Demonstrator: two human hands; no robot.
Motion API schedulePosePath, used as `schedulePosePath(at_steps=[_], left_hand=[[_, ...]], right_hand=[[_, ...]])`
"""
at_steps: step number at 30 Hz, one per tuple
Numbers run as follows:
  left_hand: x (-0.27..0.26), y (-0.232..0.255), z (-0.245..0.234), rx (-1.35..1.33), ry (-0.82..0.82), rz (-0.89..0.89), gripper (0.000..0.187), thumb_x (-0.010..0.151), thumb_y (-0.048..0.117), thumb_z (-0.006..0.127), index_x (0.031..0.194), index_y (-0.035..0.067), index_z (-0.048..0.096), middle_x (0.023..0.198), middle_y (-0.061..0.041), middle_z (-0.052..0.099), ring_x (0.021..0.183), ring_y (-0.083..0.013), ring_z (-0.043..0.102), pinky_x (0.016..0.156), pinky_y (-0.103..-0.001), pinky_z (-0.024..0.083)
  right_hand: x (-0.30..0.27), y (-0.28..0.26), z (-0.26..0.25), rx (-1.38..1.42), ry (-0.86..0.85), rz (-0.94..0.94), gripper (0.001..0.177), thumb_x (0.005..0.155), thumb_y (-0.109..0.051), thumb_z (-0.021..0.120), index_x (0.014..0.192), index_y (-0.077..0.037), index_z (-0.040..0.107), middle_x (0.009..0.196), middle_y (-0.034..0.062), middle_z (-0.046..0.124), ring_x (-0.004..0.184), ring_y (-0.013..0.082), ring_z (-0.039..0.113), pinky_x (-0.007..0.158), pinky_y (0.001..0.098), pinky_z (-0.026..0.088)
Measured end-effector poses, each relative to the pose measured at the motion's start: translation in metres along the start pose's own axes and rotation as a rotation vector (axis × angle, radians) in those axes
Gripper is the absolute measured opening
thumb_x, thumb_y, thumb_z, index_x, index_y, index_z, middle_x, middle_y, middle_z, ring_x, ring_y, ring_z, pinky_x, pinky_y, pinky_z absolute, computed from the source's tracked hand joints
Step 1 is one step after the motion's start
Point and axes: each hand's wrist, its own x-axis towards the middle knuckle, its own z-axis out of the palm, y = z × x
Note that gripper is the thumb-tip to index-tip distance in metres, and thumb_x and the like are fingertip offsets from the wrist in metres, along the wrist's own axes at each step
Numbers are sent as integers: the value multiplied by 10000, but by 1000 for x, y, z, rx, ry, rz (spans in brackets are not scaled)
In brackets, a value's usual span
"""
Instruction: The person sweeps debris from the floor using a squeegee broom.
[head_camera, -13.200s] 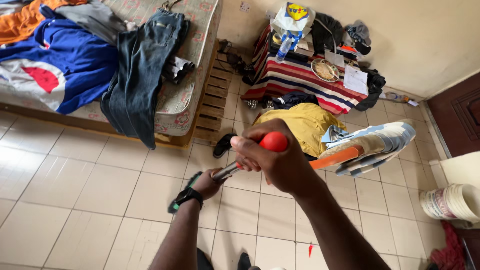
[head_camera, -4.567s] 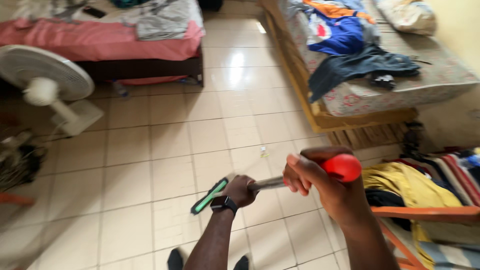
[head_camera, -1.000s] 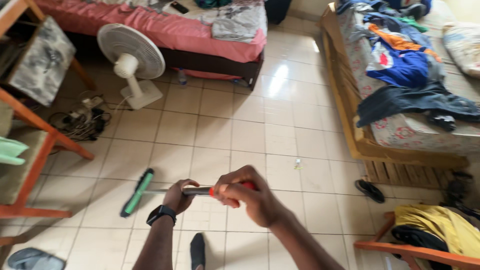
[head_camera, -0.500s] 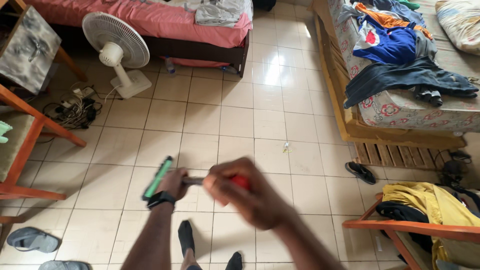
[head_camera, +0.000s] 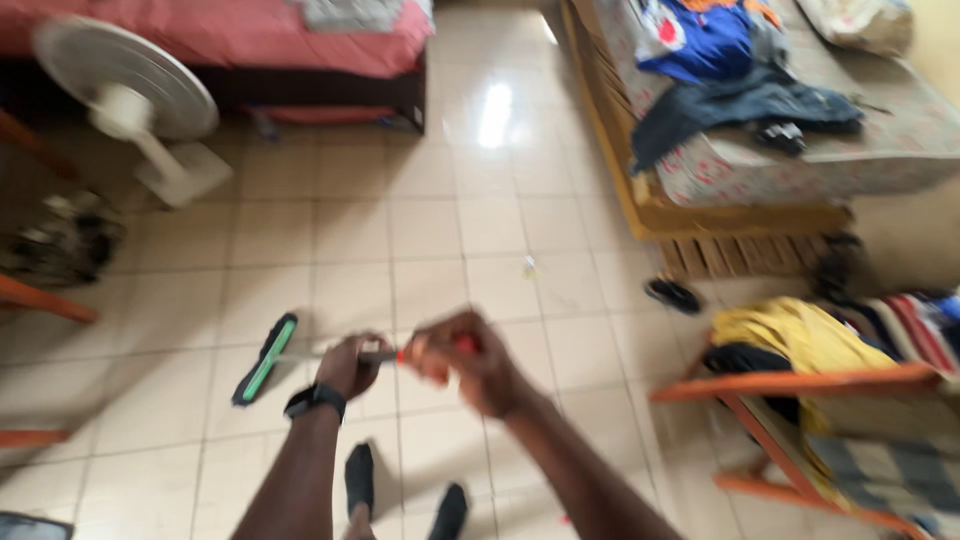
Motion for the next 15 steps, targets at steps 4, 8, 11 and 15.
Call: schedulePosePath(at_steps=[4,8,11,15], left_hand=[[30,48,21,-129,-6,165,253,825,133,626,1043,185,743,1048,-136,746,964,-390,693,829,-473,546],[35,87,8,-161,-172,155,190,897,153,573,1036,137,700,977,-151,743,927,-386,701,806,-460,573],[48,92,-25,-54,-224,96,147,930,156,557,988,110,684,942,-168,738,912,-402,689,801,-487,561],[72,44,-62,-1,-76,260,131,852,119,590,939,108,688,901,-175,734,870,-427,675,778,-524,533]], right_hand=[[-2,-60,-36,-72,-29,-85,399,1012,-102,531,626,-44,443,595,36,454,630,156,479,721,337,480],[6,-91,-28,-188,141,-120,251,975,-172,567,782,-16,529,592,55,522,585,158,548,699,364,567],[29,-113,-8,-75,184,-46,395,986,-194,609,640,-14,546,592,78,548,615,187,580,677,379,518],[73,-113,35,-92,220,-106,355,976,-220,615,681,-37,542,612,74,581,619,171,588,666,362,515]])
